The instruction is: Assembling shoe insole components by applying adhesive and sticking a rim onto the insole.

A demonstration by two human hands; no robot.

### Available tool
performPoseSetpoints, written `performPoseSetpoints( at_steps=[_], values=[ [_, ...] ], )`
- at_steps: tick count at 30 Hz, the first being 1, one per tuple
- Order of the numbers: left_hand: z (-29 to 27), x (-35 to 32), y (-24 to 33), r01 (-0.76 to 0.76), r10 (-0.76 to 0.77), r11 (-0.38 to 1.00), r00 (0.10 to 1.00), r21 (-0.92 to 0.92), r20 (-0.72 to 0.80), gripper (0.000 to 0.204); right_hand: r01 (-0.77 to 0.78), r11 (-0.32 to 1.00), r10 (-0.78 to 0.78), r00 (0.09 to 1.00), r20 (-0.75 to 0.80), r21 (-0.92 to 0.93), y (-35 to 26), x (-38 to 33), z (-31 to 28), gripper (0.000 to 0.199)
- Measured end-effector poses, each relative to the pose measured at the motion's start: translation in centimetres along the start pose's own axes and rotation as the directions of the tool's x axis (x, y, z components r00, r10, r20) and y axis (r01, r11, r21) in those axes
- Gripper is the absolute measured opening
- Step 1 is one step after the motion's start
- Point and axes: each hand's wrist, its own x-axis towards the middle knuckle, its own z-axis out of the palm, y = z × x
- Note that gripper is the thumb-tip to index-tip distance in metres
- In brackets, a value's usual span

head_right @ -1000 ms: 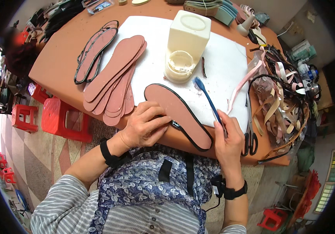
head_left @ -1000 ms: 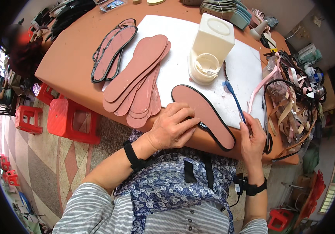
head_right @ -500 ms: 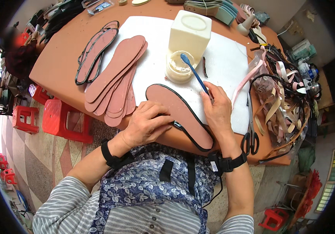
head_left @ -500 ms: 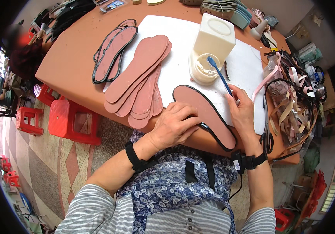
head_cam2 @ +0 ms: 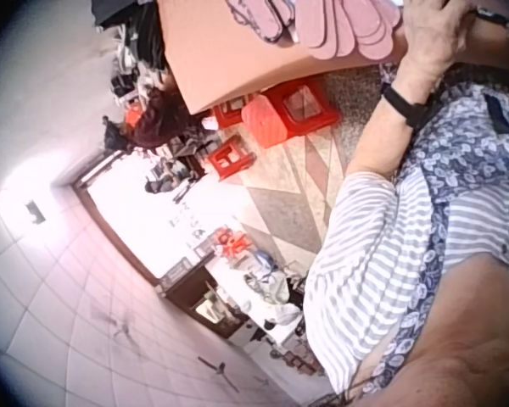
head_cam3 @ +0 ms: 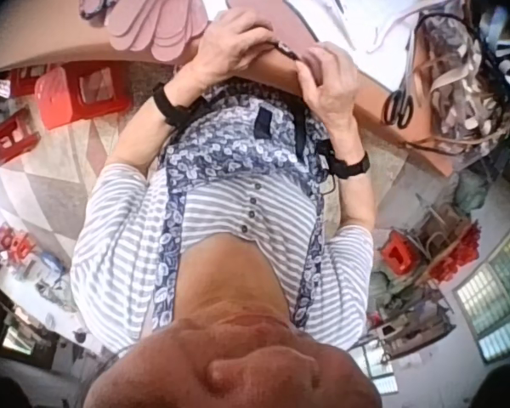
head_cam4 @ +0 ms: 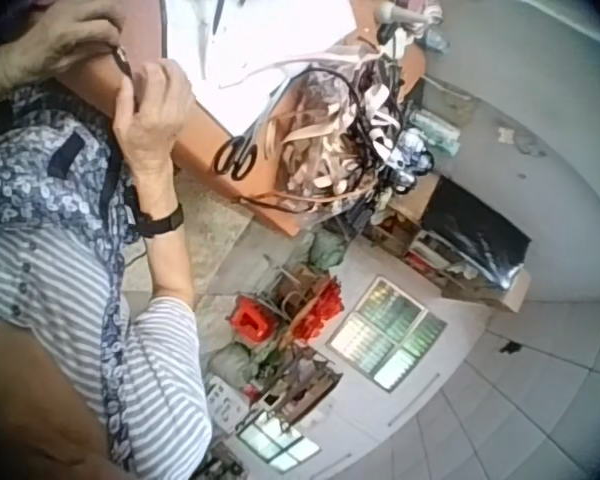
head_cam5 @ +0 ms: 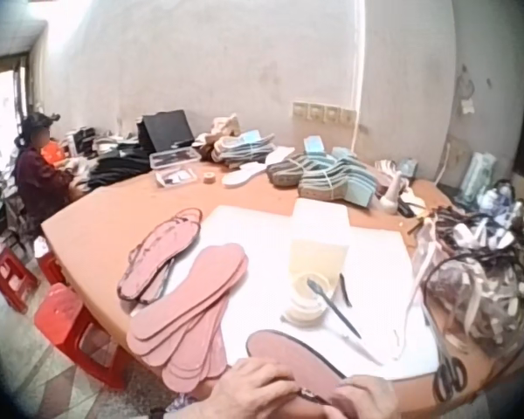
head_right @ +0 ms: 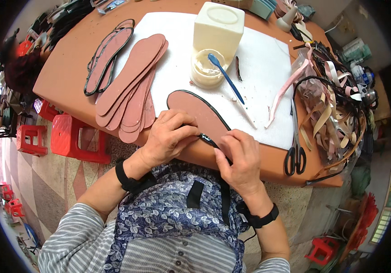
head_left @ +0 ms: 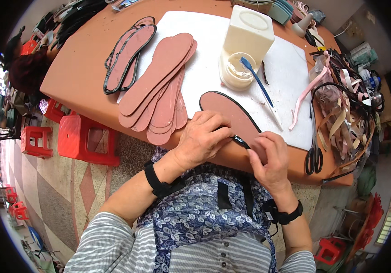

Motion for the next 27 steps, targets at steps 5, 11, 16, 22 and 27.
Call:
performPoseSetpoints(
  at_steps=[5, 11, 16, 22, 27],
  values=[
    [0.0, 0.1, 0.1, 0.019, -0.019, 1.0, 1.0, -0.002, 0.012, 0.019, 0.004, 0.999, -0.004, 1.0, -0.011, -0.048, -0.8, 0.2, 0.8, 0.029],
    [0.1, 0.2, 0.1, 0.03, -0.03, 1.0, 0.999, 0.008, 0.017, 0.018, 0.017, 0.997, -0.015, 1.0, 0.027, -0.073, -1.2, 0.5, 1.5, 0.024],
    [0.0, 0.2, 0.1, 0.025, -0.025, 1.0, 0.999, 0.003, 0.026, 0.017, 0.017, 0.997, -0.017, 1.0, -0.008, -0.069, -1.1, 0.6, 1.9, 0.02],
    [-0.1, 0.2, 0.0, 0.027, -0.027, 1.0, 0.999, 0.011, 0.038, 0.015, 0.027, 0.996, -0.028, 1.0, -0.011, -0.088, -1.1, 0.5, 2.1, 0.017],
    [0.0, 0.3, 0.1, 0.036, -0.037, 0.999, 0.998, 0.006, 0.042, 0.016, 0.02, 0.997, -0.02, 1.0, -0.005, -0.074, -0.9, 0.4, 2.2, 0.016]
  ],
)
